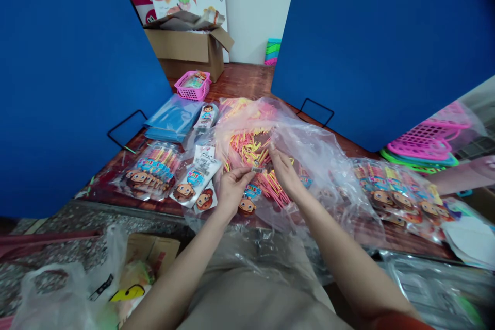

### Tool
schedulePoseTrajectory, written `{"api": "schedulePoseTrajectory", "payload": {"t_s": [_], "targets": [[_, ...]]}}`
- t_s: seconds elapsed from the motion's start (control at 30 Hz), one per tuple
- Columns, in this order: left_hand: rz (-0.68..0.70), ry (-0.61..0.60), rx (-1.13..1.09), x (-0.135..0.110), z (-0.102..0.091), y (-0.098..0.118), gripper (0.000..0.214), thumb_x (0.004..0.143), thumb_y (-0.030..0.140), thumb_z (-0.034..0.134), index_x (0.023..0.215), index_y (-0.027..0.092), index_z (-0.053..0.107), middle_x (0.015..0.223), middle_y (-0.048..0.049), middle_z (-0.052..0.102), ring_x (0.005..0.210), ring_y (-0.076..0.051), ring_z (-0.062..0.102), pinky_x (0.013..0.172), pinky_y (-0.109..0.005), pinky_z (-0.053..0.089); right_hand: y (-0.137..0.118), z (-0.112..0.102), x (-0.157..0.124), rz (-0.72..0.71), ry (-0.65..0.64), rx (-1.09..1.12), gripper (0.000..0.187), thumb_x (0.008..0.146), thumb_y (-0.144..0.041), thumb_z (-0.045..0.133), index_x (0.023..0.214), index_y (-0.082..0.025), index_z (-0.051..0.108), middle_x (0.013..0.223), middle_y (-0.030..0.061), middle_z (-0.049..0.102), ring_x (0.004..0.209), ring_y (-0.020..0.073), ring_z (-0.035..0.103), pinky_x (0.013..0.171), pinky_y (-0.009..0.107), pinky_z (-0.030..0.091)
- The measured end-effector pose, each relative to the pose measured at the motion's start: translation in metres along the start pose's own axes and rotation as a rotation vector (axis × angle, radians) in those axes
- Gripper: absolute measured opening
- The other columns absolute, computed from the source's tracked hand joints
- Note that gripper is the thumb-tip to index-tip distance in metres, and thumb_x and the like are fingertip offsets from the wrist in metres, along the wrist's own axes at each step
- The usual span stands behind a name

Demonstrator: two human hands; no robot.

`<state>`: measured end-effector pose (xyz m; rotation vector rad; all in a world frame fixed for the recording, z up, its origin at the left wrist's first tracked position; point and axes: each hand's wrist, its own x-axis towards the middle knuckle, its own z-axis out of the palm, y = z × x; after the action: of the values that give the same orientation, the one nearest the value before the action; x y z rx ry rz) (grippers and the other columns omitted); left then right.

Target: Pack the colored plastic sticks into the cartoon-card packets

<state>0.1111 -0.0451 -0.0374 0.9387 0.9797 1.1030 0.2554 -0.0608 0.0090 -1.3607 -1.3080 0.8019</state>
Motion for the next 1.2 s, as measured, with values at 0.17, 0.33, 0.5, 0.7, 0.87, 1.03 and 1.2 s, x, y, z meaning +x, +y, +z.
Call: {"api": "schedulePoseTrajectory", "payload": {"t_s": [0.17,0.33,0.5,0.7,0.87,1.03,1.2], "targets": [[-0.048,0.006,-0.07,0.001,0.002,0.004,0.029,0.055,0.032,0.084,0.078,0.017,0.076,0.075,-0.0027,0.073,0.066,-0.013,0.062,0.07,-0.026,0.048,-0.001,-0.006,-0.001,0.028,-0.098,-0.034,0.052,0.092,-0.059,0.038,0.101,-0.019,0.071,0.082,0.0036,0.066,0.078,0.0178,0.058,0.075,0.031,0.047],[-0.072,0.002,-0.128,-0.002,0.003,0.009,0.032,0.052,0.034,0.086,0.078,0.017,0.076,0.076,-0.0035,0.074,0.068,-0.014,0.063,0.074,-0.027,0.048,0.0,-0.008,-0.005,-0.079,-0.083,-0.003,0.049,0.093,-0.053,0.043,0.134,-0.028,0.052,0.123,0.0065,0.062,0.108,0.0211,0.058,0.093,0.038,0.046],[-0.081,-0.009,-0.14,-0.004,0.001,0.013,0.029,0.052,0.034,0.087,0.074,0.017,0.076,0.073,-0.0021,0.073,0.066,-0.013,0.062,0.073,-0.026,0.048,-0.004,-0.008,-0.009,-0.18,-0.286,-0.121,0.044,0.092,-0.048,0.048,0.131,-0.027,0.055,0.127,0.0083,0.062,0.117,0.0235,0.057,0.101,0.042,0.042],[-0.12,-0.028,-0.151,-0.008,0.001,0.019,0.027,0.054,0.031,0.086,0.074,0.016,0.075,0.073,-0.0019,0.072,0.065,-0.011,0.061,0.068,-0.023,0.047,-0.005,-0.011,-0.011,-0.262,-0.161,-0.226,0.031,0.091,-0.047,0.053,0.098,-0.021,0.066,0.091,0.006,0.068,0.081,0.0184,0.061,0.076,0.031,0.046],[-0.147,-0.07,-0.085,-0.012,0.0,0.024,0.032,0.056,0.034,0.084,0.081,0.016,0.075,0.077,-0.0033,0.072,0.064,-0.011,0.059,0.059,-0.021,0.045,-0.002,-0.012,-0.011,-0.237,-0.067,-0.187,0.031,0.087,-0.048,0.057,0.08,-0.019,0.066,0.076,0.0042,0.066,0.071,0.0169,0.06,0.069,0.03,0.045],[-0.201,-0.183,0.044,-0.017,-0.005,0.025,0.033,0.048,0.028,0.088,0.074,0.013,0.075,0.074,-0.0051,0.072,0.064,-0.013,0.061,0.065,-0.025,0.048,-0.002,-0.012,-0.011,-0.176,-0.113,-0.158,0.035,0.086,-0.05,0.057,0.075,-0.018,0.067,0.068,0.0027,0.064,0.064,0.0156,0.056,0.061,0.028,0.042],[-0.173,-0.16,0.038,-0.019,-0.008,0.022,0.033,0.05,0.029,0.087,0.077,0.013,0.075,0.075,-0.0047,0.073,0.066,-0.014,0.063,0.067,-0.026,0.05,0.0,-0.014,-0.011,-0.211,-0.222,-0.226,0.03,0.082,-0.046,0.065,0.075,-0.017,0.066,0.067,0.0014,0.062,0.062,0.0142,0.054,0.06,0.027,0.039]]}}
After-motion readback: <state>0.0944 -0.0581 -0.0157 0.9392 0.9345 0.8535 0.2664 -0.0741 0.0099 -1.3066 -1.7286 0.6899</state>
